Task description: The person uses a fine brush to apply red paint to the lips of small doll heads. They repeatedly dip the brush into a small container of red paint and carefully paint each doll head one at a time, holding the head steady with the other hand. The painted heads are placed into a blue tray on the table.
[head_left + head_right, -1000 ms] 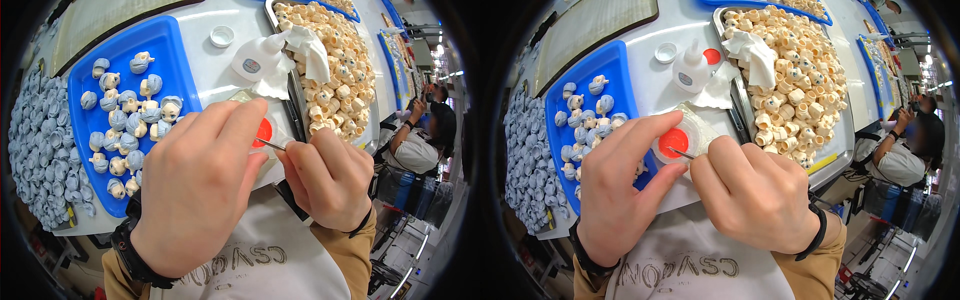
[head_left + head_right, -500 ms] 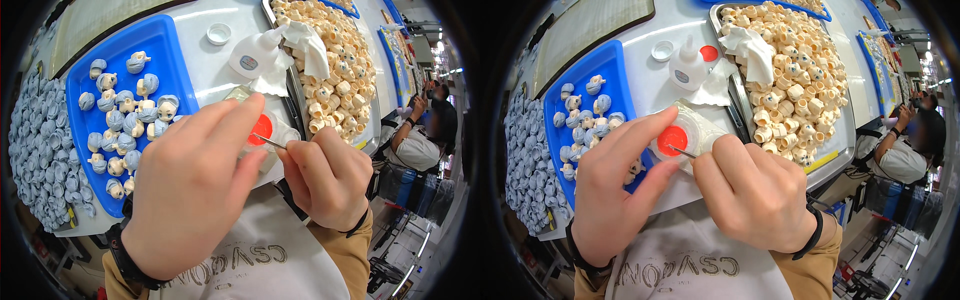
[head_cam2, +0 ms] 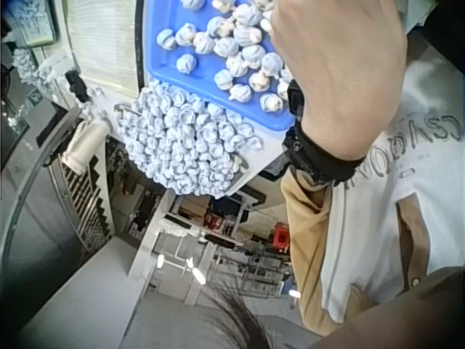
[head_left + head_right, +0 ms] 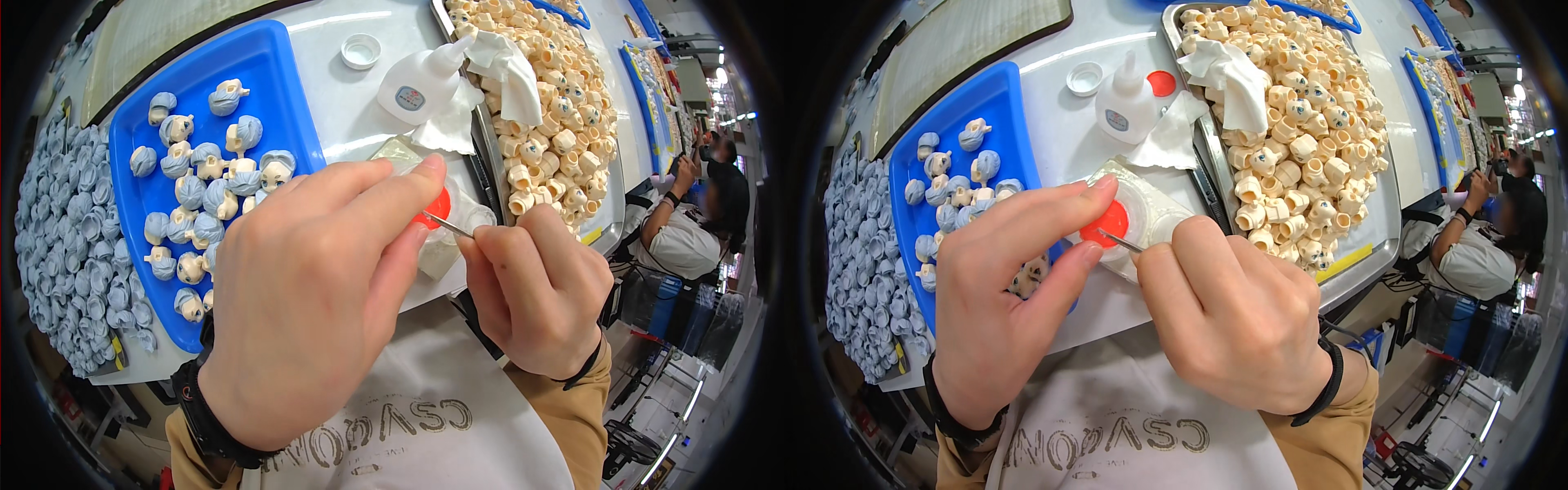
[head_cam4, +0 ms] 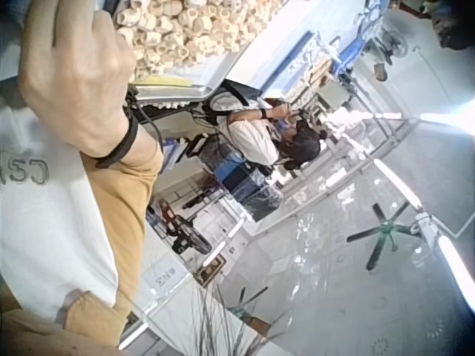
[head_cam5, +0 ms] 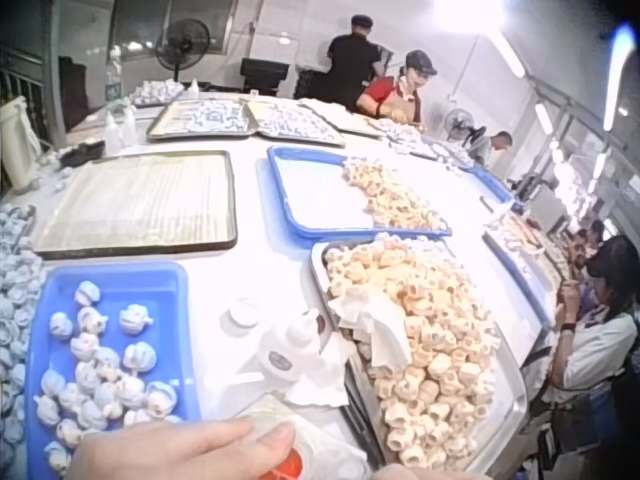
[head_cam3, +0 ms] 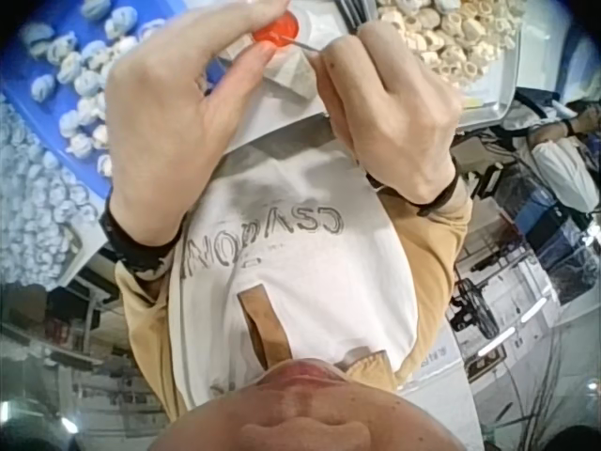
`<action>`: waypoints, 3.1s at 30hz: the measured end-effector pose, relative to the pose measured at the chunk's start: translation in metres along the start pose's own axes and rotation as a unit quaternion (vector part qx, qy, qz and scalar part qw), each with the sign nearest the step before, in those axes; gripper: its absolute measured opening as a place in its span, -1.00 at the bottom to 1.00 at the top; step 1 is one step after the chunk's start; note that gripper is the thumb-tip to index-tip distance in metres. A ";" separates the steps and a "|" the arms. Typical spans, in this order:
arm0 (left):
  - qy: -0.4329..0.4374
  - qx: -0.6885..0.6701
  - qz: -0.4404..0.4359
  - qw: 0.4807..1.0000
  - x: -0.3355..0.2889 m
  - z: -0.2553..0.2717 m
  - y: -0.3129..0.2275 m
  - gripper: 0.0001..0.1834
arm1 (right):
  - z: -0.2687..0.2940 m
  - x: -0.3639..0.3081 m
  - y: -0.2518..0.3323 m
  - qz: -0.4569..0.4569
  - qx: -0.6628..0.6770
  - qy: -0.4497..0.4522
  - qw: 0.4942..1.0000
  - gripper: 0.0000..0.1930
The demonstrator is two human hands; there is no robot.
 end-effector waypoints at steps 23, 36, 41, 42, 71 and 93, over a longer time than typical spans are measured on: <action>0.004 0.040 -0.023 0.999 -0.011 0.011 -0.007 -0.48 | 0.006 0.012 -0.008 0.014 0.021 0.059 0.998 -0.81; 0.041 0.062 -0.057 0.996 -0.015 0.004 -0.016 -0.44 | -0.001 0.008 0.004 0.011 -0.053 0.047 0.997 -0.81; 0.028 0.055 -0.052 0.997 -0.015 0.006 -0.014 -0.45 | -0.004 0.002 0.004 -0.004 -0.049 0.031 0.998 -0.83; 0.031 0.061 -0.053 0.996 -0.015 0.005 -0.015 -0.45 | -0.002 0.001 0.003 -0.011 -0.050 0.029 0.998 -0.84; 0.034 0.023 -0.038 0.998 -0.003 -0.005 -0.014 -0.53 | 0.017 0.002 -0.011 -0.032 0.054 0.079 0.995 -0.71; -0.004 0.018 -0.038 0.999 -0.005 -0.001 -0.012 -0.51 | 0.012 -0.059 -0.025 -0.091 0.537 -0.188 0.818 -0.71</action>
Point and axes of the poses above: each hand's wrist, its own x-axis towards the middle knuckle, its own z-axis out of the back of the hand, y = z × x, the point moved 10 cm from there along x, towards the middle knuckle, and after that the axes turned 6 degrees about x, right-handed, at the moved point
